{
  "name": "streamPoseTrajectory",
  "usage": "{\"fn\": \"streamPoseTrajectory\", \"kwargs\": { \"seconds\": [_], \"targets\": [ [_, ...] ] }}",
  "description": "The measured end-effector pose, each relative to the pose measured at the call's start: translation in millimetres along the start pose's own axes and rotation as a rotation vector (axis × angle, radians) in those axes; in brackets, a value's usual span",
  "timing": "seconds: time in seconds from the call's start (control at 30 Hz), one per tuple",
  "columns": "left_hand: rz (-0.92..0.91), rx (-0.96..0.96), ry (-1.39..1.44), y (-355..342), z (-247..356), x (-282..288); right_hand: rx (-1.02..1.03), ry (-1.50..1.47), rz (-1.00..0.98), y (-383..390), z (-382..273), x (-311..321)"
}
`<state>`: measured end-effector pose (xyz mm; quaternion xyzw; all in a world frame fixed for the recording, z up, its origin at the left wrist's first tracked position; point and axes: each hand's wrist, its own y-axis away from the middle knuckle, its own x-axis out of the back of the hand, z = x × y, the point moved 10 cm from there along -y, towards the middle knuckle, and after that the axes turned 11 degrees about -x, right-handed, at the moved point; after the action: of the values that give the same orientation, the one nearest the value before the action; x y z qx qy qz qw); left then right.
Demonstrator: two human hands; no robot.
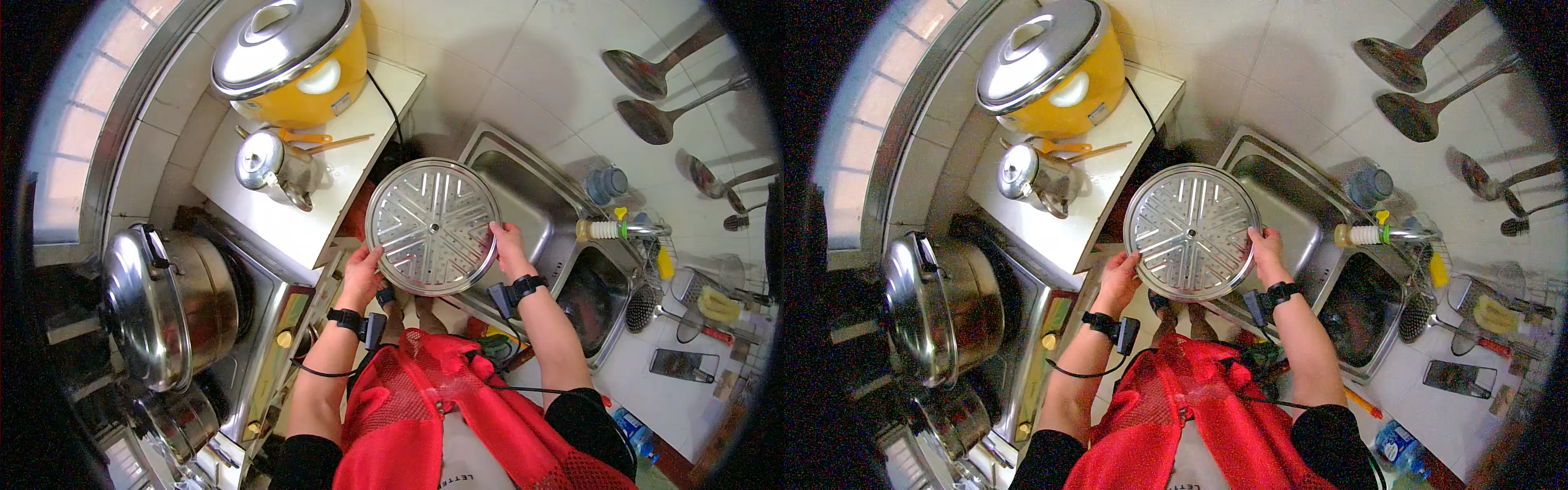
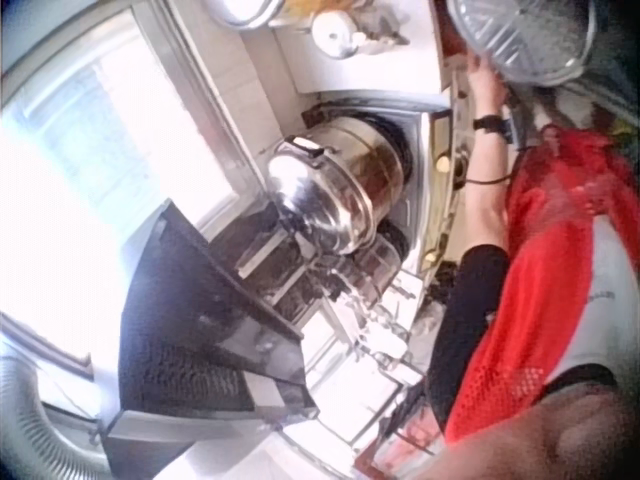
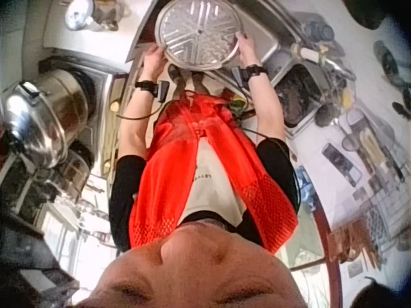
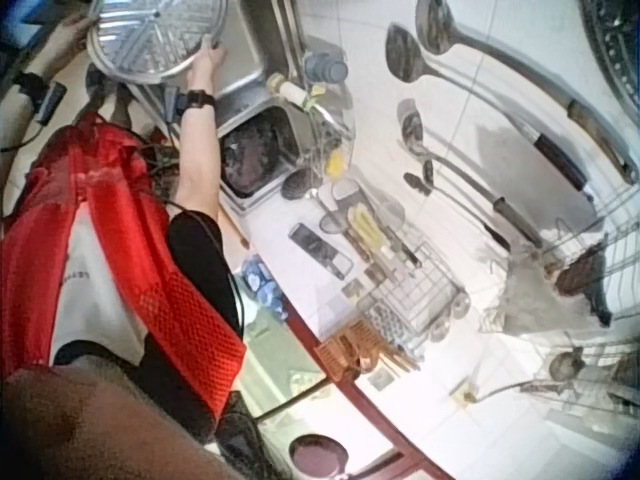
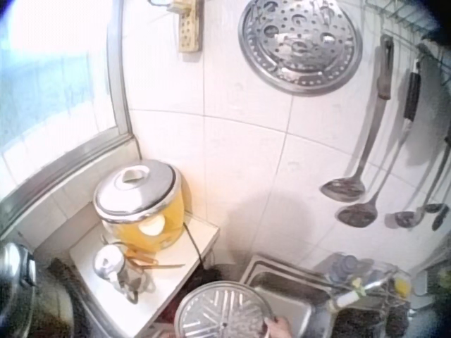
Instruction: The person stirs food in a pan, washes their hands at a sink, retrieves a steamer pot and tray from a shelf, fills the pot with water, and brushes oil onto the steamer tray.
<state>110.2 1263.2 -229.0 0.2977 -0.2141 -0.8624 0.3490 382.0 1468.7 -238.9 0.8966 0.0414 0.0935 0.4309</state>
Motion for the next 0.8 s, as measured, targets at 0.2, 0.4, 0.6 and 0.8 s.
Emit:
{"fn": "streamPoseTrajectory", "kwargs": {
  "seconds": [0.2, 0.4, 0.6, 0.8],
  "targets": [
    [0.419, -0.555, -0.733, 38.8, 82.9, 28.0, 0.037, -0.033, 0.141, -5.3, -8.3, 23.9],
    [0.727, -0.935, -0.807, 87.8, 216.2, 14.4, 0.687, 0.856, 0.486, 93.0, -117.3, -21.3],
    [0.711, -1.264, -0.964, 92.4, 315.8, -18.8, 0.865, 0.575, -0.302, 168.6, -164.4, -164.7],
    [0.681, -1.141, -1.298, 46.6, 356.1, -14.7, 1.100, 0.632, -0.451, 180.4, -167.8, -293.6]
  ]
}}
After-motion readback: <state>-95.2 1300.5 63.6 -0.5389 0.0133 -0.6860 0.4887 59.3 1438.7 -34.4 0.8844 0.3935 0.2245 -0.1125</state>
